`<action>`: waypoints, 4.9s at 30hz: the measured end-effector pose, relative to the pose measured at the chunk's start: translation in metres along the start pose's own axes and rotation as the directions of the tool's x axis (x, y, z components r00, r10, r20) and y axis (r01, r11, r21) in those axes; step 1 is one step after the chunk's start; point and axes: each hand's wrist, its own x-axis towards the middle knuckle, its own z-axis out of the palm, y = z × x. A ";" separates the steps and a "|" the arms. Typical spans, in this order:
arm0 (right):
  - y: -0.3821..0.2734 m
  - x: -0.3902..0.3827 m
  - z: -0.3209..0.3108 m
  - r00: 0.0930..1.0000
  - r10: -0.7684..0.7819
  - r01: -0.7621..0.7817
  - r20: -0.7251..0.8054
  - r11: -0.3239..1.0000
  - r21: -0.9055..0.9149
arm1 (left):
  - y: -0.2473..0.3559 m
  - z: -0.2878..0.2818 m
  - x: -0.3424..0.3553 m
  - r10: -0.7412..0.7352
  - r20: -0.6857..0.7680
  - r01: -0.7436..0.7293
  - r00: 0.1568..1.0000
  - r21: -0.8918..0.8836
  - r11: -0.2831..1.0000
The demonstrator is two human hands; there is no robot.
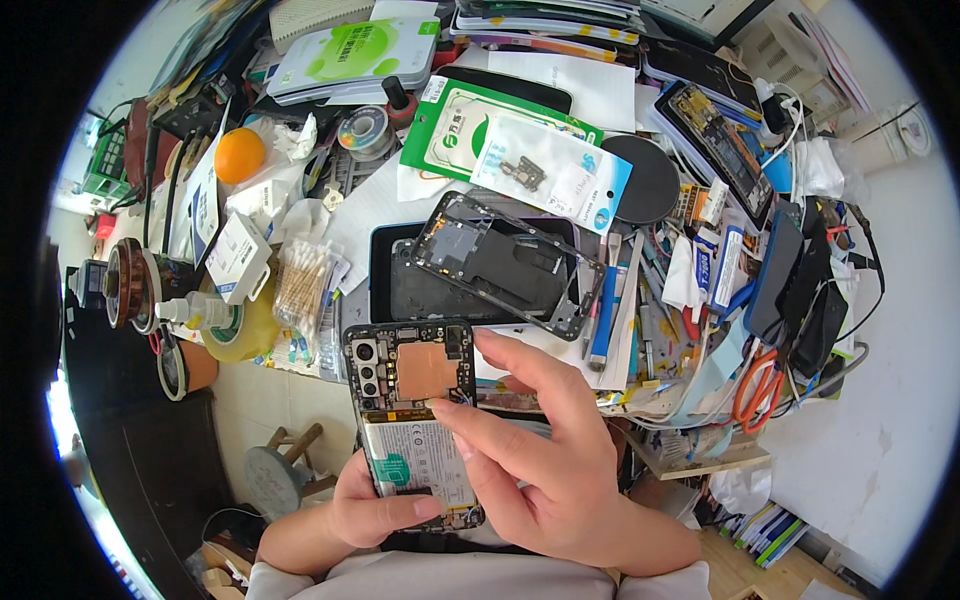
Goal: The person disassembles a smartphone by prying off the back cover and using a screwdriver to remove screws. They then use tweezers to disconnect internal ribbon cables and lift the battery from the chassis.
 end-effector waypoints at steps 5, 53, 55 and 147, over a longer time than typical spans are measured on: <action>0.001 -0.003 0.003 0.996 0.089 -0.085 -0.015 0.982 0.170 | -0.003 0.002 0.003 0.036 -0.004 -0.036 0.999 0.045 0.998; -0.029 -0.020 -0.005 0.732 0.187 -0.681 0.655 0.244 0.691 | 0.022 -0.005 0.027 0.295 -0.251 -0.345 0.922 -0.186 0.920; -0.031 -0.020 -0.007 0.709 0.207 -0.705 0.674 0.205 0.679 | 0.022 -0.005 0.028 0.316 -0.251 -0.368 0.915 -0.196 0.909; 0.053 -0.028 -0.059 0.903 0.276 -0.401 -0.330 0.816 -0.417 | 0.021 -0.001 0.038 0.471 -0.438 -0.574 0.766 -0.136 0.807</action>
